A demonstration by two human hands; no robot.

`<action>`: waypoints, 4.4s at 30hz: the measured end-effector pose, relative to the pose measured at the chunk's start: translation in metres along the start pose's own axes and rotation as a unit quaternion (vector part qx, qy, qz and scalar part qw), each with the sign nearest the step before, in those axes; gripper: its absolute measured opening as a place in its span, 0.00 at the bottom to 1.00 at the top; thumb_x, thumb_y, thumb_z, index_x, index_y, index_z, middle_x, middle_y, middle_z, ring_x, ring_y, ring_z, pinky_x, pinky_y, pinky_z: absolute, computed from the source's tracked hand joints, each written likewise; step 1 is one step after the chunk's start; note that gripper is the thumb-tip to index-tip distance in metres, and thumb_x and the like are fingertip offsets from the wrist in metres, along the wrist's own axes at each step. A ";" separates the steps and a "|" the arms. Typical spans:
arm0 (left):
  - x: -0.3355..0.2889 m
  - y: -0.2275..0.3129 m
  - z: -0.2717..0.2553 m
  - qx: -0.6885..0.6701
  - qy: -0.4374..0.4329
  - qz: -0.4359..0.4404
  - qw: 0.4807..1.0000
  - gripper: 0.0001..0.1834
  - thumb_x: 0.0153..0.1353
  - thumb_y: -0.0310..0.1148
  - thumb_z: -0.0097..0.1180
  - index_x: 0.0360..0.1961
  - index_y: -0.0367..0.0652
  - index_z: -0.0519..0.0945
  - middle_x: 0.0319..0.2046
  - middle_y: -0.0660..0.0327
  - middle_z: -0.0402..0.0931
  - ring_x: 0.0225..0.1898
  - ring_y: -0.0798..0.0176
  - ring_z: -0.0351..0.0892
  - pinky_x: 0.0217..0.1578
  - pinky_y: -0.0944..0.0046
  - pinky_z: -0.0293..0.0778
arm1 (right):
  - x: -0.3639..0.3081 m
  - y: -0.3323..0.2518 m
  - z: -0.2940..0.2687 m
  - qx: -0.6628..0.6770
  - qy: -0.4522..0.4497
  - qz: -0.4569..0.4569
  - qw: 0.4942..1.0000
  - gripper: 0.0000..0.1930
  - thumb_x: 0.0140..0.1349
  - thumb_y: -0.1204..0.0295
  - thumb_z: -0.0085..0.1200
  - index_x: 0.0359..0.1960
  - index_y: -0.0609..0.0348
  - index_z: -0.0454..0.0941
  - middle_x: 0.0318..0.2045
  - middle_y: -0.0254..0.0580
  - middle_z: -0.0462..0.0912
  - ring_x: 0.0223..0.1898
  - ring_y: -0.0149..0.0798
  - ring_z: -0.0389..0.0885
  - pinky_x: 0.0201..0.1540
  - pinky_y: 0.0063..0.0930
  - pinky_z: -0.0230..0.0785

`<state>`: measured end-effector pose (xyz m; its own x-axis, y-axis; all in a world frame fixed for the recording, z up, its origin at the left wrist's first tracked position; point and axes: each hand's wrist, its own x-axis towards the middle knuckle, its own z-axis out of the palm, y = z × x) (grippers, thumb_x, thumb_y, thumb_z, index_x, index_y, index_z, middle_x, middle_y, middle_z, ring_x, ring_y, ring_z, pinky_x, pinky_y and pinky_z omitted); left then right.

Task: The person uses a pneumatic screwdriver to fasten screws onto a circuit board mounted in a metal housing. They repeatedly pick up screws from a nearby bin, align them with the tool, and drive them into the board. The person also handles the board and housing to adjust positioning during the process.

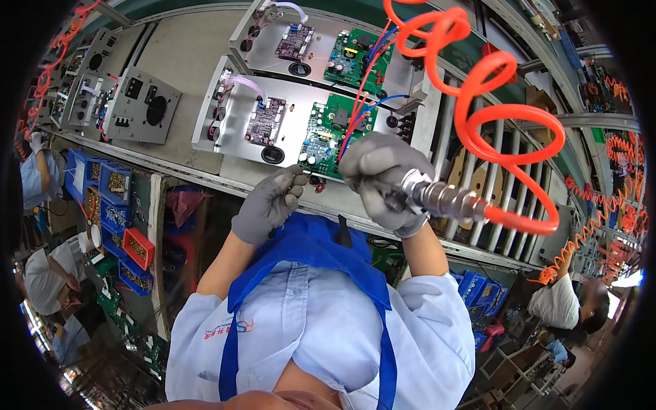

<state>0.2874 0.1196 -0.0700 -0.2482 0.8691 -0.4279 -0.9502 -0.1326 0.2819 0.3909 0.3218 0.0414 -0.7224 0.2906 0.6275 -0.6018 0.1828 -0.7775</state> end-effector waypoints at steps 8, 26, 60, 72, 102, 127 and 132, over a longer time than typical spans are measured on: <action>-0.008 0.005 0.014 0.013 0.016 0.012 1.000 0.21 0.69 0.31 0.47 0.58 0.29 0.65 0.43 0.55 0.75 0.37 0.72 0.74 0.33 0.78 0.77 | 0.001 -0.007 0.027 -0.119 0.010 0.080 0.990 0.22 0.42 0.89 0.42 0.42 0.57 0.66 0.25 0.45 0.72 0.22 0.33 0.70 0.22 0.27 0.68; -0.001 -0.004 0.004 -0.012 -0.006 0.011 1.000 0.23 0.66 0.32 0.51 0.58 0.29 0.67 0.43 0.55 0.75 0.37 0.71 0.73 0.34 0.76 0.72 | -0.005 0.001 0.023 -0.067 0.042 0.084 0.993 0.12 0.44 0.84 0.44 0.33 0.61 0.70 0.24 0.43 0.73 0.21 0.35 0.70 0.22 0.26 0.66; 0.109 0.075 0.107 -0.005 -0.090 -0.043 0.995 0.18 0.67 0.44 0.51 0.44 0.38 0.69 0.28 0.69 0.61 0.27 0.78 0.61 0.22 0.81 0.64 | 0.119 -0.027 -0.047 0.112 0.068 -0.099 0.986 0.17 0.49 0.72 0.51 0.44 0.56 0.70 0.26 0.32 0.57 0.29 0.33 0.56 0.27 0.24 0.60; 0.220 0.100 0.061 0.562 0.145 0.168 0.797 0.16 0.67 0.35 0.48 0.48 0.32 0.77 0.21 0.61 0.74 0.19 0.74 0.71 0.19 0.72 0.65 | 0.185 0.112 -0.091 -0.141 0.187 0.091 0.968 0.12 0.52 0.84 0.51 0.40 0.66 0.77 0.33 0.46 0.82 0.30 0.29 0.79 0.32 0.23 0.74; 0.199 0.112 0.066 0.420 0.069 0.135 0.895 0.17 0.66 0.30 0.46 0.52 0.30 0.73 0.36 0.54 0.78 0.34 0.66 0.79 0.32 0.69 0.77 | 0.194 0.131 -0.102 -0.086 0.162 0.094 0.979 0.13 0.56 0.82 0.51 0.44 0.66 0.75 0.35 0.46 0.81 0.30 0.29 0.78 0.29 0.21 0.72; 0.198 0.093 0.084 -0.149 -0.161 -0.059 0.974 0.11 0.65 0.38 0.54 0.38 0.43 0.70 0.26 0.72 0.59 0.23 0.80 0.56 0.18 0.84 0.62 | 0.146 0.035 -0.094 0.137 0.174 -0.066 0.973 0.23 0.47 0.69 0.53 0.48 0.57 0.74 0.35 0.41 0.67 0.37 0.41 0.65 0.33 0.28 0.67; 0.199 0.101 0.106 -0.056 -0.112 -0.021 0.992 0.12 0.65 0.40 0.54 0.37 0.43 0.69 0.26 0.72 0.59 0.25 0.80 0.60 0.19 0.84 0.66 | 0.146 0.040 -0.098 0.119 0.274 -0.054 0.953 0.24 0.46 0.68 0.54 0.48 0.58 0.75 0.37 0.41 0.70 0.37 0.40 0.66 0.34 0.28 0.67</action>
<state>0.1619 0.3291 -0.0358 -0.1720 0.9576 -0.2313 -0.9769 -0.1355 0.1656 0.2944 0.4636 0.0977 -0.4053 0.7408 0.5357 -0.7697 0.0397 -0.6372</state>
